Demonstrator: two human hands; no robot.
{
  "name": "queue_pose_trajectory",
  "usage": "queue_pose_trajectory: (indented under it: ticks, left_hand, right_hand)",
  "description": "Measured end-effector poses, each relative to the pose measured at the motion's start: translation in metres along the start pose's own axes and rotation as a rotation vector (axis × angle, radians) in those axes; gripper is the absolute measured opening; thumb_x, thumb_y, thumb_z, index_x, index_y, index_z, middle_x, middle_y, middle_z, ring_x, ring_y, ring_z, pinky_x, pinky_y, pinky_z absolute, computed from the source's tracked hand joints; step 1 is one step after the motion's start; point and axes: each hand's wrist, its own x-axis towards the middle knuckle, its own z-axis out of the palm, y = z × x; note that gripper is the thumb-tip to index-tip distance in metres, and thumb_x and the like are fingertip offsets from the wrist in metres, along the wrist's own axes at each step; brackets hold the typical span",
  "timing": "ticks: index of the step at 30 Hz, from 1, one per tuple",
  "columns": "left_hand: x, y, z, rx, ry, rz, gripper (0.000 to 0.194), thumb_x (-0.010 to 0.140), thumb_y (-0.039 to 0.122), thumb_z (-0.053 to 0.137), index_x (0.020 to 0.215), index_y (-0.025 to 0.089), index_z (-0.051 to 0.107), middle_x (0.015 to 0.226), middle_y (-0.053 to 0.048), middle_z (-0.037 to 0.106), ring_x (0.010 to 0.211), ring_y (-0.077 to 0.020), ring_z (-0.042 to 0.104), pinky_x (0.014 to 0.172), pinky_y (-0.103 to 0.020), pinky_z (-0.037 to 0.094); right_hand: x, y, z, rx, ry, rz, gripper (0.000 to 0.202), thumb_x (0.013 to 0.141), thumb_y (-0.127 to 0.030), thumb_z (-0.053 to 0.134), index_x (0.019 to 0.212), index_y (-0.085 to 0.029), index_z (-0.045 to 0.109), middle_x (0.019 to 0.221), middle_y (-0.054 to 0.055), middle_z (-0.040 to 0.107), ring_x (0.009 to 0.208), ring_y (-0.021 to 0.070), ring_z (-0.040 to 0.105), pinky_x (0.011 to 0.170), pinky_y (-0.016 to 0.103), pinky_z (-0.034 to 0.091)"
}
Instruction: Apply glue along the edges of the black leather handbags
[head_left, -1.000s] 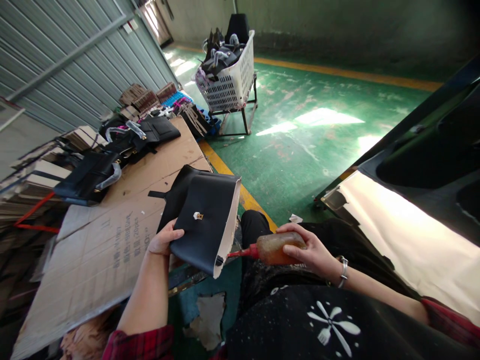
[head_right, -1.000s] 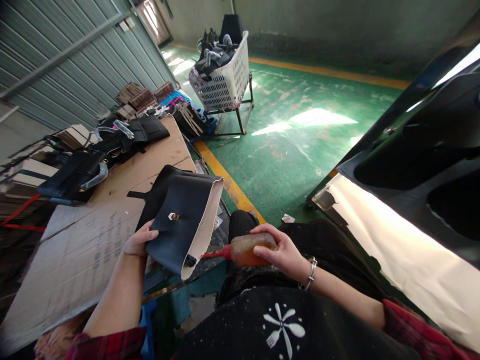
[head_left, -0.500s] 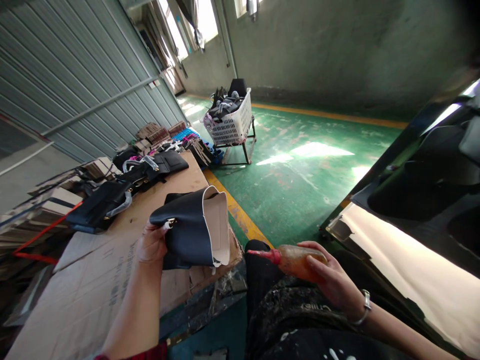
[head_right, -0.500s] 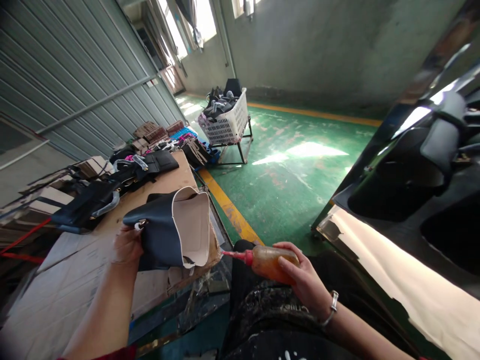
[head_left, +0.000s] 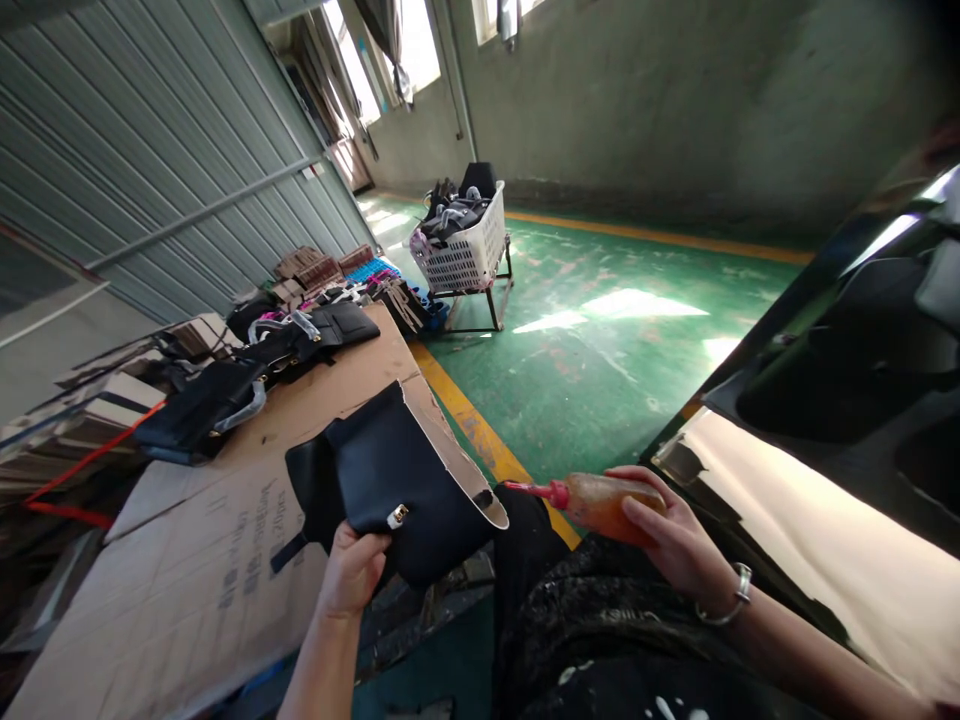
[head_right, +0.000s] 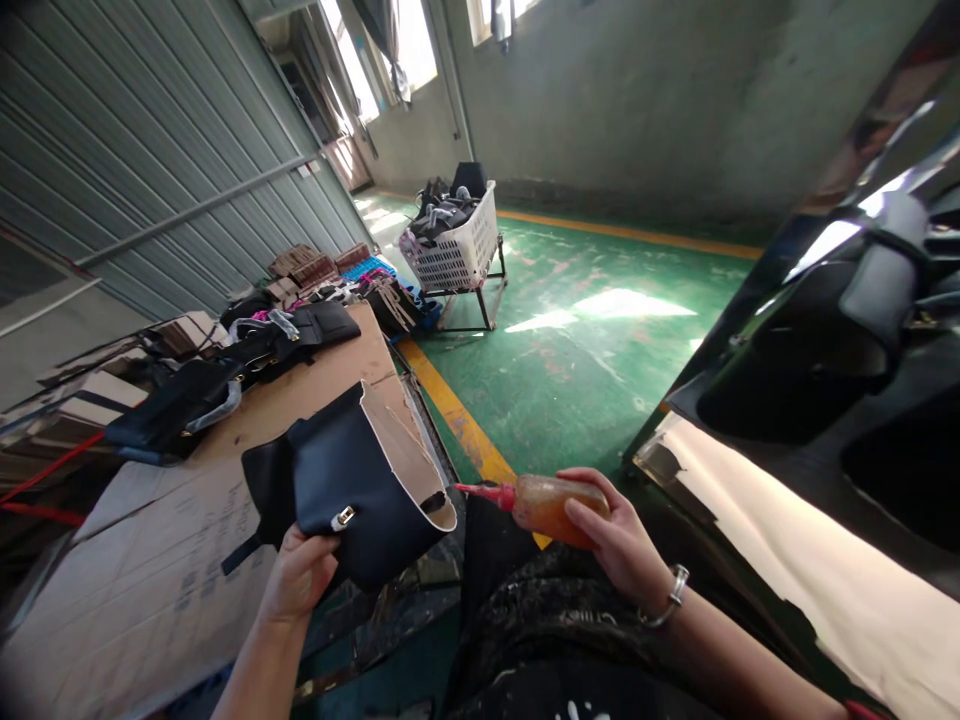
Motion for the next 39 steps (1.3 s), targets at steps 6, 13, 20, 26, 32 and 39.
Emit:
queue_pose_trajectory:
  ticks: [6, 13, 20, 26, 32, 39]
  left_hand:
    - [0.000, -0.011, -0.002, 0.042, -0.036, -0.018, 0.028, 0.034, 0.009, 0.080, 0.060, 0.019, 0.075, 0.064, -0.003, 0.073, 0.060, -0.0158, 0.066, 0.067, -0.025, 0.056]
    - [0.005, -0.006, 0.001, 0.132, -0.197, -0.097, 0.028, 0.040, 0.009, 0.080, 0.066, 0.017, 0.077, 0.067, -0.003, 0.074, 0.056, -0.0160, 0.065, 0.059, -0.024, 0.056]
    - [0.010, -0.003, 0.000, 0.196, -0.248, -0.134, 0.032, 0.044, 0.010, 0.080, 0.075, 0.018, 0.080, 0.073, -0.004, 0.076, 0.061, -0.0195, 0.069, 0.061, -0.027, 0.058]
    - [0.013, 0.000, 0.004, 0.221, -0.246, -0.141, 0.031, 0.043, 0.009, 0.078, 0.073, 0.017, 0.080, 0.077, -0.007, 0.076, 0.067, -0.0231, 0.071, 0.064, -0.028, 0.059]
    - [0.015, 0.001, 0.004, 0.231, -0.220, -0.155, 0.033, 0.041, 0.009, 0.079, 0.072, 0.018, 0.080, 0.077, -0.007, 0.077, 0.067, -0.0230, 0.071, 0.063, -0.028, 0.059]
    - [0.011, 0.005, 0.010, 0.242, -0.186, -0.162, 0.033, 0.039, 0.009, 0.079, 0.071, 0.017, 0.079, 0.075, -0.006, 0.076, 0.067, -0.0225, 0.071, 0.064, -0.028, 0.059]
  right_hand:
    - [0.010, -0.002, -0.012, -0.225, -0.012, -0.123, 0.046, 0.064, -0.050, 0.084, 0.098, -0.024, 0.066, 0.086, 0.003, 0.069, 0.073, 0.0191, 0.064, 0.064, 0.027, 0.053]
    - [0.046, -0.020, -0.005, -0.466, -0.166, -0.223, 0.042, 0.065, -0.048, 0.081, 0.095, -0.022, 0.067, 0.086, 0.003, 0.068, 0.076, 0.0193, 0.063, 0.067, 0.027, 0.053]
    - [0.075, -0.018, -0.004, -0.521, -0.340, -0.158, 0.047, 0.065, -0.051, 0.080, 0.096, -0.020, 0.065, 0.083, 0.002, 0.065, 0.070, 0.0179, 0.061, 0.064, 0.028, 0.052]
    - [0.076, -0.016, -0.016, -0.528, -0.372, -0.145, 0.048, 0.065, -0.052, 0.081, 0.098, -0.020, 0.066, 0.084, 0.003, 0.066, 0.074, 0.0193, 0.062, 0.068, 0.029, 0.053]
    - [0.078, -0.013, -0.012, -0.490, -0.381, -0.144, 0.051, 0.064, -0.055, 0.082, 0.099, -0.020, 0.066, 0.086, 0.003, 0.066, 0.075, 0.0193, 0.062, 0.068, 0.029, 0.053]
    - [0.073, -0.014, -0.013, -0.443, -0.445, -0.092, 0.051, 0.064, -0.055, 0.081, 0.096, -0.019, 0.066, 0.082, 0.001, 0.066, 0.070, 0.0169, 0.062, 0.066, 0.028, 0.052]
